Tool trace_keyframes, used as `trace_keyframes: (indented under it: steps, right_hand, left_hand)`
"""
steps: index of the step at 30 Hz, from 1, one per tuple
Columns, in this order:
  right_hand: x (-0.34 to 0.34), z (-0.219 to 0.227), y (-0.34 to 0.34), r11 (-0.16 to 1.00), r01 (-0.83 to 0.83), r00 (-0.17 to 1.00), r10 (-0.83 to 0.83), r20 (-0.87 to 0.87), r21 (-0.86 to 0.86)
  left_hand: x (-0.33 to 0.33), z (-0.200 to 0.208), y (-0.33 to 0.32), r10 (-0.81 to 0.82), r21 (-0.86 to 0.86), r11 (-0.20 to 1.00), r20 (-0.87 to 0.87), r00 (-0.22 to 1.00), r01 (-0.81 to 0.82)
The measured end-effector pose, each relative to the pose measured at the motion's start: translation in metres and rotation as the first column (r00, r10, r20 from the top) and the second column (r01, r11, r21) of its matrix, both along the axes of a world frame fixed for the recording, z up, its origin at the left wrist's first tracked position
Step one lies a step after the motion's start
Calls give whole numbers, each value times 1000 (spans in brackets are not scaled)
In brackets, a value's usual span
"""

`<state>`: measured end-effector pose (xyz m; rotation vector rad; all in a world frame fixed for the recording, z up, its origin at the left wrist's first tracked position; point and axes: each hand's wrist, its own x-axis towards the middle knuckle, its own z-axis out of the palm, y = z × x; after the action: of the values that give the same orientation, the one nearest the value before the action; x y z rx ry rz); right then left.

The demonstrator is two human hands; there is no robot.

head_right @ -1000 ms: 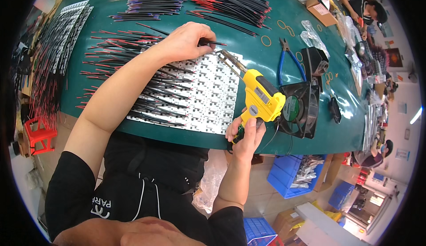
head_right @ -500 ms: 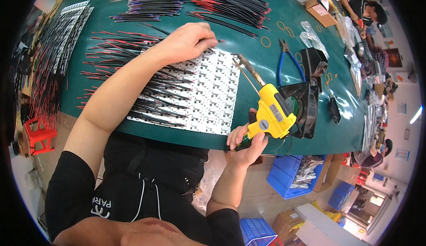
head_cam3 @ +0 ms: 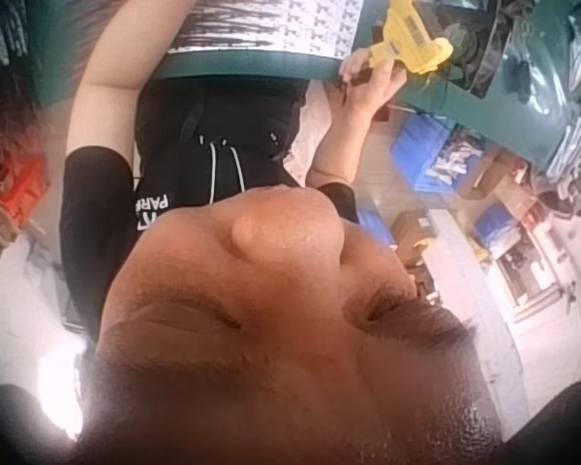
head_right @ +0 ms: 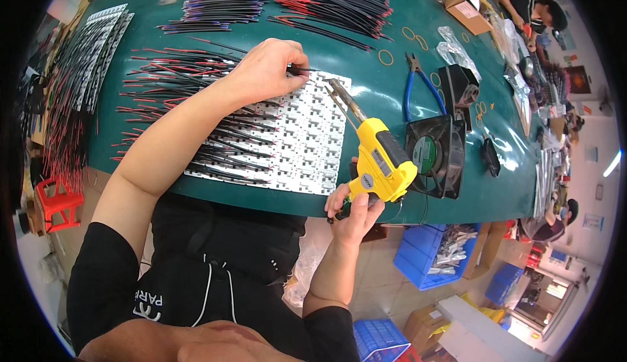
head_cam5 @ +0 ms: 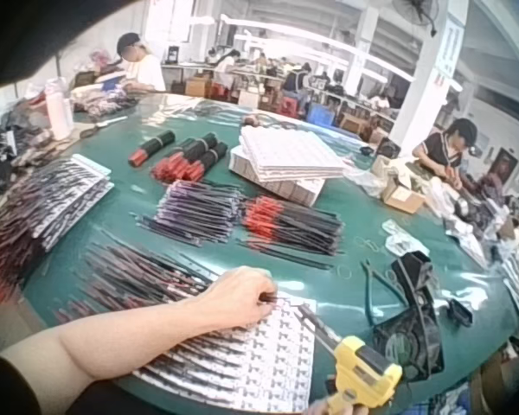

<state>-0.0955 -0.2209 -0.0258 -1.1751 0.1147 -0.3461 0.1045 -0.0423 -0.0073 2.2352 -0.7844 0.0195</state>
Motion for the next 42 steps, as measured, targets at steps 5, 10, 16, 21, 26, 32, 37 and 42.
trace_keyframes:
  steps: [5, 10, 16, 21, 26, 32, 37, 42]
  right_hand:
    - [-1, -4, -4, 999, -33, 999, 34, 6, -29]
    - [0, -2, -1, 999, -18, 1000, 17, -22, -45]
    - [1, 2, 2, 991, -28, 998, 20, -64, -128]
    - [1, 6, 4, 989, -33, 995, 19, -98, -143]
    - [2, 6, 4, 986, -32, 994, 14, -110, -163]
    - [1, 5, 6, 987, -12, 997, 0, -79, -163]
    - [-5, -2, 0, 1000, 0, 1000, 0, -7, -24]
    - [-8, -3, -1, 1000, -15, 999, 14, -38, -23]
  left_hand:
    - [-1, -1, 0, 14, 43, 999, 19, 1000, -15]
    - [-6, 4, -1, 27, 77, 997, 11, 1000, -28]
    - [-8, 5, -1, 28, 92, 995, 28, 999, -30]
    - [-8, 4, -2, 23, 86, 996, 39, 999, -27]
    - [-9, 2, -4, 50, 97, 994, 42, 998, -54]
    - [-7, 2, -2, 14, 99, 995, 48, 999, -18]
    - [-7, 5, -1, 3, 99, 995, 42, 999, -7]
    - [-1, 2, 3, -51, 56, 997, 64, 997, 48]
